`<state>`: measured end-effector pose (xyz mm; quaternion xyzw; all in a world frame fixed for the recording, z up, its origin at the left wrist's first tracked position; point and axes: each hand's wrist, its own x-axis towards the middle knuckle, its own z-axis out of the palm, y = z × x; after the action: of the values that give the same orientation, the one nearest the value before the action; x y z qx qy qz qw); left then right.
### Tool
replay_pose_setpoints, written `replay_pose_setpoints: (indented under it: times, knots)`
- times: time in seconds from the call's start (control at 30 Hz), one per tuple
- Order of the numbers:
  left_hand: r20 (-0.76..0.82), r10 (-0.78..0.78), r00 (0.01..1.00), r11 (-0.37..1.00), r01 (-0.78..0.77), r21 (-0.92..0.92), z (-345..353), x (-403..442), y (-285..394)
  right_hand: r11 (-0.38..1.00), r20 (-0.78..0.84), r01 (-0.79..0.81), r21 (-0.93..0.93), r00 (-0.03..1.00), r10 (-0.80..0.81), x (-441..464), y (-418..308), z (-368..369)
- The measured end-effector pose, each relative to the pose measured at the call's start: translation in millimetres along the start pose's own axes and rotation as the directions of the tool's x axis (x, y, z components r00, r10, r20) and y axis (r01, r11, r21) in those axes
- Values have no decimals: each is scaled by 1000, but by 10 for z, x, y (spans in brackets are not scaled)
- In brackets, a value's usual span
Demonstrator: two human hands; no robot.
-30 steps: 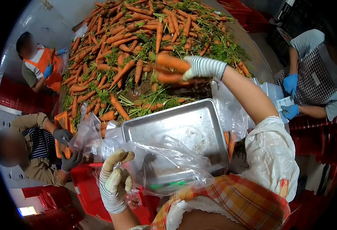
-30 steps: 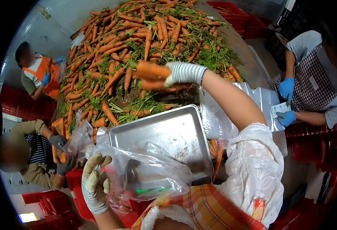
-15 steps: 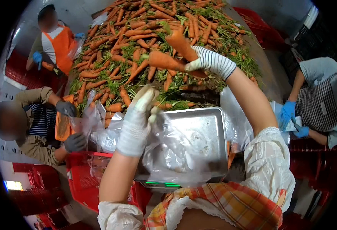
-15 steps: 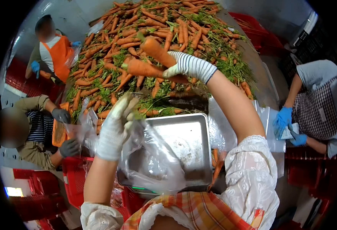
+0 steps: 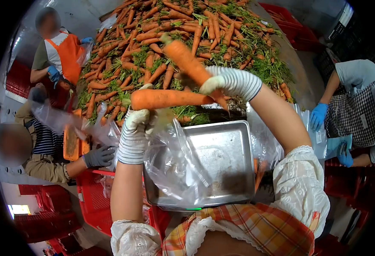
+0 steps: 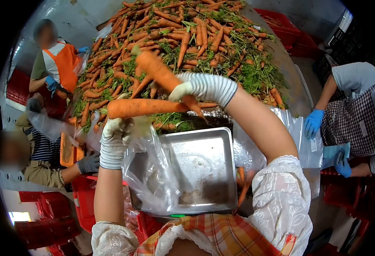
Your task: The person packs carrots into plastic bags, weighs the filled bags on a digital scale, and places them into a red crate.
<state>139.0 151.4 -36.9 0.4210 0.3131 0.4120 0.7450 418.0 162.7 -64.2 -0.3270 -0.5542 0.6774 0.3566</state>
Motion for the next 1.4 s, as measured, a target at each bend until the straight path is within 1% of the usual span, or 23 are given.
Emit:
replay_pose_setpoints:
  times: [0.03,0.07,0.13,0.17,0.4,0.47,0.57,0.67,0.77,0.8,0.87,0.93,0.97,1.0,1.03,1.07,1.17,1.2,1.27,1.3,1.33,1.37,1.4]
  knots:
    - [55,20,998,1000,-20,2,66,-36,32,993,76,80,91,993,-87,-43,-57,206]
    - [57,18,998,1000,-19,1,96,-60,62,963,179,-118,244,981,75,-59,34,213]
    - [123,-60,991,993,72,-94,159,-101,103,861,181,-241,447,967,177,-218,-13,391]
    - [0,-83,997,992,83,-92,192,-158,115,788,212,-201,581,973,92,-197,89,495]
    - [-67,-70,995,982,57,-177,46,-649,250,673,214,-104,733,973,-83,-550,-27,917]
    - [-82,-81,993,969,60,-238,40,-832,270,694,61,48,718,990,-131,-650,-143,1094]
    - [-105,-59,993,959,27,-282,45,-1056,267,743,-166,266,614,964,-208,-733,-364,1591]
    - [-98,-108,989,893,53,-448,-23,-1261,216,902,-186,219,372,970,-159,-687,-107,2225]
    - [-11,-176,984,806,138,-575,-198,-1530,282,985,-324,161,-66,930,-173,-501,463,2677]
    - [-94,-188,978,827,106,-553,-140,-1636,377,895,-377,177,-410,860,-343,-400,857,2655]
    - [-164,-190,968,874,90,-478,-204,-1852,554,689,-75,83,-720,977,-197,-464,841,2368]
    - [-198,-101,975,936,26,-350,-313,-2073,696,352,79,75,-933,997,-2,-562,650,2237]
    - [-241,-21,970,963,-45,-264,-300,-2180,756,359,75,68,-931,997,6,-596,703,2237]
    - [-281,93,955,989,-121,-81,-193,-2253,776,623,258,273,-733,959,-116,-602,784,2209]
    - [-126,170,977,985,-171,1,-180,-2318,774,717,324,363,-595,925,-200,-595,826,2155]
    - [-168,62,984,998,-65,-13,-101,-2363,891,785,385,441,-435,879,-280,-587,868,2102]
    - [-123,88,989,990,-100,-99,-177,-2290,838,443,623,758,-480,649,-436,-548,581,1976]
    - [-127,50,991,994,-62,-94,-182,-2260,799,603,550,442,-664,835,-6,-559,-12,2032]
    - [-58,-35,998,990,27,-136,-202,-2189,692,691,421,-10,-723,787,451,-409,-475,1890]
    - [14,-82,997,981,83,-173,-218,-2147,624,862,387,-265,-431,809,442,-279,-527,1775]
    - [73,-115,991,972,128,-197,-251,-2112,575,792,241,-95,-602,925,294,-39,-441,1548]
    - [115,-140,983,964,162,-211,-306,-2072,526,818,53,-75,-571,990,127,163,-290,1259]
    - [157,-163,974,955,195,-222,-352,-2023,486,630,-164,-172,-757,984,71,396,-162,1020]
